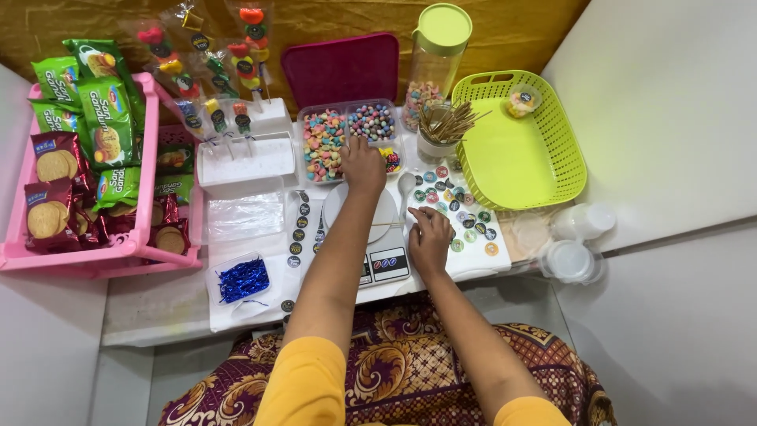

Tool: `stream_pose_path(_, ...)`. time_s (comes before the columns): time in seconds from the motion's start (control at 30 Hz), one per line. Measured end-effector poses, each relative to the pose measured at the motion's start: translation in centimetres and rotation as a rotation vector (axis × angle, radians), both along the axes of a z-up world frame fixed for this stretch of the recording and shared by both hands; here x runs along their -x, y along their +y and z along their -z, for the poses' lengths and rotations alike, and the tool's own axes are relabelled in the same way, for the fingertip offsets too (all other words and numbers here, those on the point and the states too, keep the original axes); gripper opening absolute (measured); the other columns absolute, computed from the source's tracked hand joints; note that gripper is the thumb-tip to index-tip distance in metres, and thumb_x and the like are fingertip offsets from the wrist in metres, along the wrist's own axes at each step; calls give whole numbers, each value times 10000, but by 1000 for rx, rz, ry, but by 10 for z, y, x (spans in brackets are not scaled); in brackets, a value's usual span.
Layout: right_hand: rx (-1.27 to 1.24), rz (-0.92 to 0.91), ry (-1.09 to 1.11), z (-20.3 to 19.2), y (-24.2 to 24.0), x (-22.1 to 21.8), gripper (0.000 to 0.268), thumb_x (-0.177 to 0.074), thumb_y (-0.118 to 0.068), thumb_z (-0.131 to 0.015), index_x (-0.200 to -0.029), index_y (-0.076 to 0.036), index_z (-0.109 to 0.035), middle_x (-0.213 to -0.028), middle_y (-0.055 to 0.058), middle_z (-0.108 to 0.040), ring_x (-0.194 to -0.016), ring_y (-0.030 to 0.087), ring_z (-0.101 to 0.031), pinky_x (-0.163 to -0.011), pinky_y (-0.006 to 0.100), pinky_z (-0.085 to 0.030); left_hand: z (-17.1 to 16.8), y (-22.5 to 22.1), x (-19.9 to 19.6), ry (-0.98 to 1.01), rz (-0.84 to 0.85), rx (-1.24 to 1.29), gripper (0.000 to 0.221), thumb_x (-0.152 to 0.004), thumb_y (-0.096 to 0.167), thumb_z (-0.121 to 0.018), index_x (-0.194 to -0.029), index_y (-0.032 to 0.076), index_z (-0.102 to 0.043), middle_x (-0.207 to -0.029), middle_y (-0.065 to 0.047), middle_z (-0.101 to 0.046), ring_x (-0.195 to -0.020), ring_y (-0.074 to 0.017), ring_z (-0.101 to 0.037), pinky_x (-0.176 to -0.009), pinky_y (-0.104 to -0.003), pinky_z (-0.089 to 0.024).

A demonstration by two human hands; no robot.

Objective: Assembling colorful candies onto a stick to create a candy skewer.

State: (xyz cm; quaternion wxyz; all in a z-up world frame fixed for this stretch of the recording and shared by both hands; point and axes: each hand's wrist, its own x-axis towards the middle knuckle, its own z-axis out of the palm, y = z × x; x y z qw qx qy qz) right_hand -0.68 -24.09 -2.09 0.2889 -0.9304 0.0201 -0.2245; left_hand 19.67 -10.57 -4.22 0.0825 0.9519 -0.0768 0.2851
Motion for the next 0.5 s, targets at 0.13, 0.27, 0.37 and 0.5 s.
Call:
stream_pose_path(0.13,15,2,1,1,0,-1,428,-911,-91,-605,-1268,-309,-694,-1196,-26,-575,-1199,228,-536,-991,428,-404,-3,2,3,12,-1,31,255,-585,216,-900,-748,90,-749,-928,-77,-623,-984,-270,-508,-808,-426,-349)
stream_pose_path(0.27,17,13,8,2,0,-2,419,-913,-98,-605,-1260,-313,-695,-1196,-30,-577,-1199,223,-537,-996,431,-404,-14,14,7,110,51,133,311,-604,266,-900,-830,149,-723,-914,-40,-643,-1029,-262,-541,-847,-441,-381)
stream_pose_path(0.37,23,21,9,8,-1,-3,426,-907,-104,-610,-1263,-323,-692,-1194,-29,-577,-1200,224,-538,-999,432,-406,-11,25,4,197,51,121,219,-668,246,-862,-832,185,-729,-868,-10,-665,-1043,-243,-561,-873,-430,-384)
stream_pose_path(0.5,8,28,21,11,-2,-4,431,-907,-109,-615,-1258,-346,-695,-1193,-40,-577,-1202,216,-538,-1008,434,-400,-10,33,-3,293,38,112,140,-728,243,-833,-845,225,-758,-831,22,-692,-1036,-223,-579,-899,-430,-367)
